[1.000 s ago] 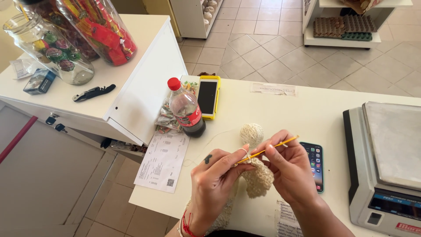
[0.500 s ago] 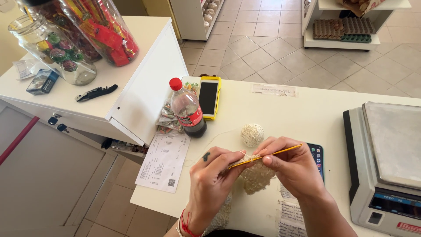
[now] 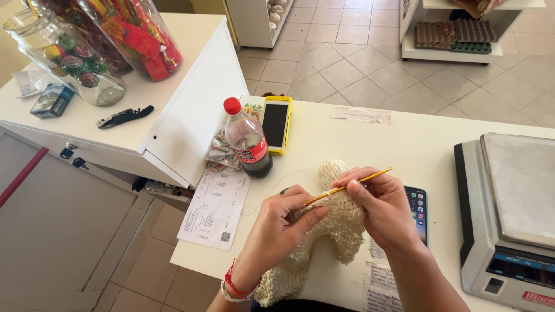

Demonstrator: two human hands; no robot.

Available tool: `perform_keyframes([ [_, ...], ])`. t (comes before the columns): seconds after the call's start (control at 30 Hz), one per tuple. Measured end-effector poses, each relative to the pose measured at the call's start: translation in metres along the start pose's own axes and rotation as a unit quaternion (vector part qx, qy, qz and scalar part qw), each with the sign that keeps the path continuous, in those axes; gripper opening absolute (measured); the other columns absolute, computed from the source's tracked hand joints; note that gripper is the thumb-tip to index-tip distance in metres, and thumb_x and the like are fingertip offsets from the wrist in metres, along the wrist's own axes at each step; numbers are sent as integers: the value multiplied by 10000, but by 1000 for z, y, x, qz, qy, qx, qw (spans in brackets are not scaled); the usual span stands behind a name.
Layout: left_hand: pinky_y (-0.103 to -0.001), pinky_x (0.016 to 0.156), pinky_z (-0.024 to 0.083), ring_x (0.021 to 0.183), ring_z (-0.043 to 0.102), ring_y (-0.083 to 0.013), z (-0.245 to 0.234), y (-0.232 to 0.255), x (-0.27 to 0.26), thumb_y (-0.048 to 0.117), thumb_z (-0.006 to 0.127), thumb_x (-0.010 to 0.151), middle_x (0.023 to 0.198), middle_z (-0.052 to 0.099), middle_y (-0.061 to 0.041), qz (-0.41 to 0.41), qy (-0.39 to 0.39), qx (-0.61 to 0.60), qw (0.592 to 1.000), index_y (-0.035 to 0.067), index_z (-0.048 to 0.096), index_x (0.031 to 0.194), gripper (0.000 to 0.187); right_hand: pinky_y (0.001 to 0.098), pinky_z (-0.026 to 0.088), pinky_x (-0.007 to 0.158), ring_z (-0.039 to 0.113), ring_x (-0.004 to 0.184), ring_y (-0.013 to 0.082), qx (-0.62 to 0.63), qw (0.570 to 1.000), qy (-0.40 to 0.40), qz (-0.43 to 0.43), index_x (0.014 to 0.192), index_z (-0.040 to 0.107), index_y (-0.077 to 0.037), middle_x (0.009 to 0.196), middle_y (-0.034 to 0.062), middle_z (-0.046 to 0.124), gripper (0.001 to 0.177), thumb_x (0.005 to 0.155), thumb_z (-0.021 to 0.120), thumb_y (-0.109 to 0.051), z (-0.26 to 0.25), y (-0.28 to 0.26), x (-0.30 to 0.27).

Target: The person crochets a beige fabric using a yellow crochet hook and a ball of yarn. They work at a white counter, occasionally pausing to pull more yarn from the ball and adjust the fabric.

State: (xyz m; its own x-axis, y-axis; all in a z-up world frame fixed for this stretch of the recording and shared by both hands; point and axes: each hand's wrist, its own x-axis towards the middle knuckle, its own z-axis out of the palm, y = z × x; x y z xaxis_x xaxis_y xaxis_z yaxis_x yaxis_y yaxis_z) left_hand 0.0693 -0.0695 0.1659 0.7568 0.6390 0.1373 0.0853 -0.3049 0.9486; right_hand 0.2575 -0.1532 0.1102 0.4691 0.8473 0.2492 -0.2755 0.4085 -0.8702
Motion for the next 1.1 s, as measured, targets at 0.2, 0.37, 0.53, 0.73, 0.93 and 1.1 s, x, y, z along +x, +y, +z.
perform_keyframes([
  [0.2, -233, 520, 335, 587, 412, -43, 6, -3, -2, 166, 716, 960, 859, 578, 17, 32, 20, -29, 999, 57, 801, 1076, 180, 273, 511, 729, 624, 749, 184, -70, 992, 57, -90, 975, 591, -65, 902, 165, 724, 175, 1045, 608, -225, 15, -11, -7],
  [0.37, -239, 507, 348, 572, 433, -51, 9, 1, -4, 170, 707, 962, 828, 577, 9, 57, 38, 0, 998, 59, 797, 1077, 184, 253, 546, 686, 663, 730, 210, -91, 980, 62, -167, 1049, 531, -74, 878, 197, 700, 164, 1052, 601, -222, 17, -15, -12],
  [0.53, -246, 498, 349, 551, 426, -68, 12, 2, -5, 173, 689, 973, 826, 583, 3, 77, 46, 31, 995, 69, 790, 1049, 163, 283, 563, 628, 685, 700, 254, -108, 960, 58, -253, 1071, 501, -93, 797, 168, 637, 163, 1044, 609, -213, 19, -18, -17],
  [0.73, -255, 534, 392, 552, 426, -91, 15, 1, -6, 148, 675, 989, 826, 544, -6, 129, 68, 74, 986, 68, 763, 1116, 174, 310, 549, 647, 694, 649, 259, -222, 907, 74, -350, 1034, 451, -75, 715, 161, 607, 146, 1043, 565, -167, 29, -20, -18],
  [0.93, -345, 750, 527, 741, 618, -212, 20, -2, -4, 98, 683, 990, 868, 586, -61, 229, 124, 176, 949, 54, 708, 1152, 170, 310, 536, 713, 748, 700, 265, -327, 828, 34, -454, 983, 534, -78, 864, 183, 721, 52, 1011, 569, -106, 21, -14, -22],
  [1.1, -326, 758, 529, 776, 609, -202, 23, 8, -4, 69, 674, 989, 846, 610, -61, 240, 132, 147, 950, 36, 711, 1056, 84, 307, 600, 623, 748, 755, 300, -401, 740, -24, -540, 979, 649, 20, 965, 244, 739, 163, 864, 756, 66, 31, -19, -14],
])
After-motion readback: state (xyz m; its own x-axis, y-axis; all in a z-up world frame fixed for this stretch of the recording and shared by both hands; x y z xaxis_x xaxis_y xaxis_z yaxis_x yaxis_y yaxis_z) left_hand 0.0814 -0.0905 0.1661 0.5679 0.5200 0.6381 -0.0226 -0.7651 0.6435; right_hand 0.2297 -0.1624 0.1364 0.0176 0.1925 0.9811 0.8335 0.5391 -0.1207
